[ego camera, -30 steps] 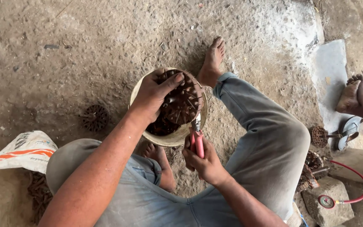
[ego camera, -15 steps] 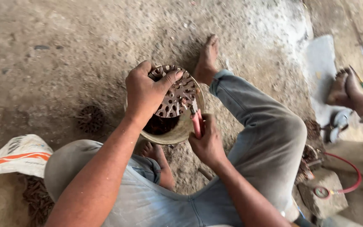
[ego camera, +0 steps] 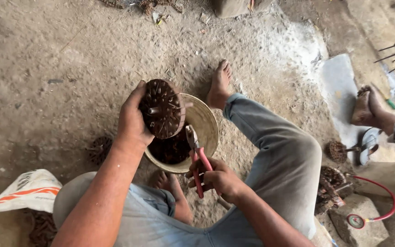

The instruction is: The person sits on the ground and uses pliers to remove small metal pieces from a circular metal component with multiple holes. The removed pieces are dropped into a bucket below. The person rotates the component to access different sections.

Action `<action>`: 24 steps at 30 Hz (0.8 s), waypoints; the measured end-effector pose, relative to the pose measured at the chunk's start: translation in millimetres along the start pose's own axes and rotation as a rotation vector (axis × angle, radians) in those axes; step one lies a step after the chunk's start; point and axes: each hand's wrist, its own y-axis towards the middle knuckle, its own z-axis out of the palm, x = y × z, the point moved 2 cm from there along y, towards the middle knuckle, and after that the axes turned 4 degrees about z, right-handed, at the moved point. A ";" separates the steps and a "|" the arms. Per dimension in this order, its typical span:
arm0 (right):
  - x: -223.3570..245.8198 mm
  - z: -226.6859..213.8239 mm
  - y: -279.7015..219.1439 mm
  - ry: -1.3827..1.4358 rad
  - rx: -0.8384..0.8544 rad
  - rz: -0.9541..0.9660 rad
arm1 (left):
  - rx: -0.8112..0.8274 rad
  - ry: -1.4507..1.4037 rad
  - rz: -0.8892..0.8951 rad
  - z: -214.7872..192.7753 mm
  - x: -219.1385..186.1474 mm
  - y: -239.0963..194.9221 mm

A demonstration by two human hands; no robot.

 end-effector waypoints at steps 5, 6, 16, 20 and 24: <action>15.2 11.1 -10.6 0.107 0.103 0.046 | 0.203 -0.152 0.016 3.0 2.7 -2.1; 15.0 14.6 -11.3 0.086 0.069 0.104 | 0.228 -0.183 0.020 3.3 3.1 -3.6; 21.9 20.9 -21.0 0.136 0.127 0.121 | 0.050 -0.134 0.072 6.3 9.6 -3.6; 29.7 16.4 -29.3 0.312 0.297 0.015 | 0.105 -0.106 0.011 11.0 14.9 -4.7; 37.2 19.1 -35.8 0.397 0.421 -0.038 | -0.139 -0.033 0.087 9.2 18.9 -10.5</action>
